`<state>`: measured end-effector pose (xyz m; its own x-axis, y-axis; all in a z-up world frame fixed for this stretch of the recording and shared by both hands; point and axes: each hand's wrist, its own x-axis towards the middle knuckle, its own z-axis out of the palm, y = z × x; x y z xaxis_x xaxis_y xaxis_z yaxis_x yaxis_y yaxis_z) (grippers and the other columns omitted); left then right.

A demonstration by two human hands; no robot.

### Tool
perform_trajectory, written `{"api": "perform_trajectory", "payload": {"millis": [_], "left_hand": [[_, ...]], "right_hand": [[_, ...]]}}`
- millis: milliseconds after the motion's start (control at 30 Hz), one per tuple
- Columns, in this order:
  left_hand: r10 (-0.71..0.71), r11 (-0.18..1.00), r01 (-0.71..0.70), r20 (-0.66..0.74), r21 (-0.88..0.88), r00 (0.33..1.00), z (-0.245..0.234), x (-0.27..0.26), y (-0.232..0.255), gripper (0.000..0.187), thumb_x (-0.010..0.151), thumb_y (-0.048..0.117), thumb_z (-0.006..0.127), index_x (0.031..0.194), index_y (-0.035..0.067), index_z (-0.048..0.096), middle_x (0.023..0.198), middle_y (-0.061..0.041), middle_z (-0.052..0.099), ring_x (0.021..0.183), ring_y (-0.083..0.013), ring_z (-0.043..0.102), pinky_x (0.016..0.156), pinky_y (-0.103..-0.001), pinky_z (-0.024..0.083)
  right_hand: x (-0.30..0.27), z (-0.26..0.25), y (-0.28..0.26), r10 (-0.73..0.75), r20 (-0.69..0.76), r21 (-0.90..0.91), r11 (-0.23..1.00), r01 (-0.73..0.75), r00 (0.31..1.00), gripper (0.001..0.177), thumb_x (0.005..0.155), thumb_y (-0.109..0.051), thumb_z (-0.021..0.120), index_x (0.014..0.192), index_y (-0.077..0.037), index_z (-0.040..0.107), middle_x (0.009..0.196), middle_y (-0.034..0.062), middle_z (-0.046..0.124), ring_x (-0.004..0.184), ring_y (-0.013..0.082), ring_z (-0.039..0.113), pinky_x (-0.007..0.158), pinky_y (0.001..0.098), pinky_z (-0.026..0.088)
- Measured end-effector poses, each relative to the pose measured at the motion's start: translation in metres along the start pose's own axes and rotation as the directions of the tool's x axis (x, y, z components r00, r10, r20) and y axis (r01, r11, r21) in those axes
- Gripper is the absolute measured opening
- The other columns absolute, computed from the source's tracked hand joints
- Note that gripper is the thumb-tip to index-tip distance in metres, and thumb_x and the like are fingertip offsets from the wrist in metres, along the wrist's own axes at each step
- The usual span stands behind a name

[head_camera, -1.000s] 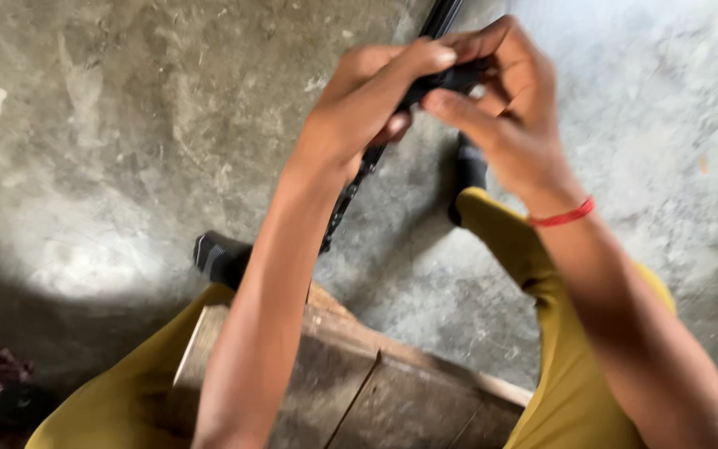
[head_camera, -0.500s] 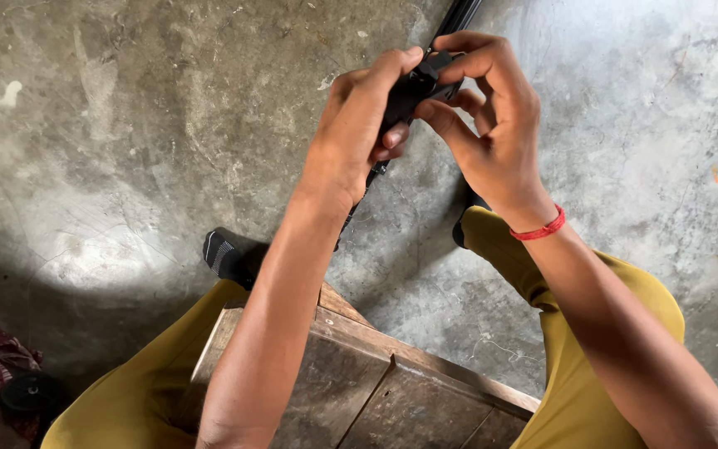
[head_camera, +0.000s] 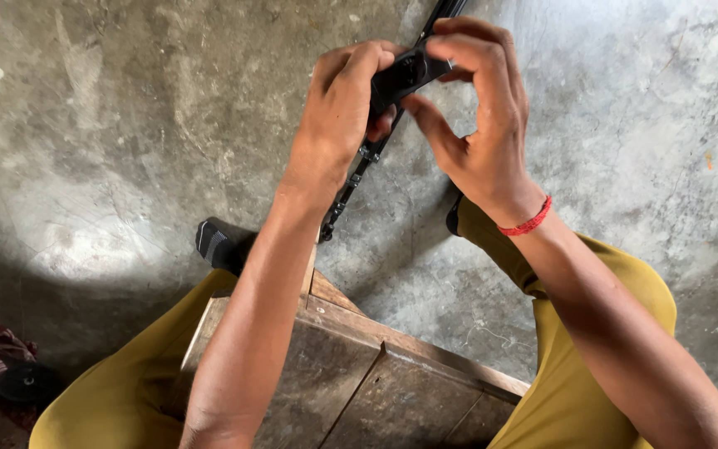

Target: The person sits on a wooden bench and assembles a small black tripod. They attach the tripod head to the legs, tighten the central screw, and adjust the ball head mechanism.

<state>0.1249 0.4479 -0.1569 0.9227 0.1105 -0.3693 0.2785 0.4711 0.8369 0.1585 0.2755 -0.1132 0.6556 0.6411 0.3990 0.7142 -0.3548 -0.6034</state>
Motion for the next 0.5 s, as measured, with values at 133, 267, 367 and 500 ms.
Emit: {"api": "perform_trajectory", "payload": {"millis": [133,267,367,500], "left_hand": [[0.122,0.985,-0.131,0.083,0.116,0.989,-0.002,-0.002,-0.003,0.036,0.100,0.020,0.047,0.109,0.000,0.075,0.067,-0.001,0.063,0.056,-0.0066,0.059,0.051,-0.026,0.050],[0.190,0.961,-0.202,0.081,0.189,0.978,-0.003,-0.003,-0.004,0.031,0.100,0.015,0.056,0.119,0.001,0.076,0.070,-0.002,0.064,0.061,-0.0064,0.061,0.057,-0.025,0.052],[0.199,0.954,-0.215,0.095,0.207,0.975,-0.003,-0.006,-0.005,0.031,0.098,0.013,0.063,0.125,0.002,0.074,0.076,-0.002,0.070,0.069,-0.0069,0.067,0.064,-0.025,0.058],[0.222,0.974,-0.227,0.163,0.014,0.961,-0.006,-0.003,-0.003,0.035,0.097,0.009,0.070,0.130,0.000,0.068,0.096,-0.007,0.076,0.084,-0.0102,0.073,0.079,-0.028,0.066]], "right_hand": [[0.002,-0.001,-0.005,0.031,0.025,-0.067,0.997,-0.029,0.999,0.039,0.100,0.005,0.084,0.132,-0.001,0.061,0.144,0.0138,0.054,0.122,0.0256,0.064,0.095,0.0341,0.059],[0.002,-0.004,0.002,-0.023,0.011,-0.289,0.957,0.025,1.000,0.026,0.092,-0.002,0.089,0.110,0.001,0.070,0.126,0.0147,0.060,0.111,0.0285,0.065,0.086,0.0366,0.058],[-0.004,-0.001,0.010,0.053,-0.017,-0.305,0.951,-0.056,0.998,0.015,0.100,-0.002,0.086,0.100,0.001,0.072,0.106,0.0114,0.067,0.092,0.0221,0.069,0.073,0.0336,0.055],[-0.008,0.002,0.019,0.222,0.002,-0.059,0.973,-0.222,0.975,0.018,0.116,-0.006,0.070,0.100,0.000,0.070,0.092,0.0071,0.070,0.077,0.0138,0.072,0.067,0.0266,0.056]]}}
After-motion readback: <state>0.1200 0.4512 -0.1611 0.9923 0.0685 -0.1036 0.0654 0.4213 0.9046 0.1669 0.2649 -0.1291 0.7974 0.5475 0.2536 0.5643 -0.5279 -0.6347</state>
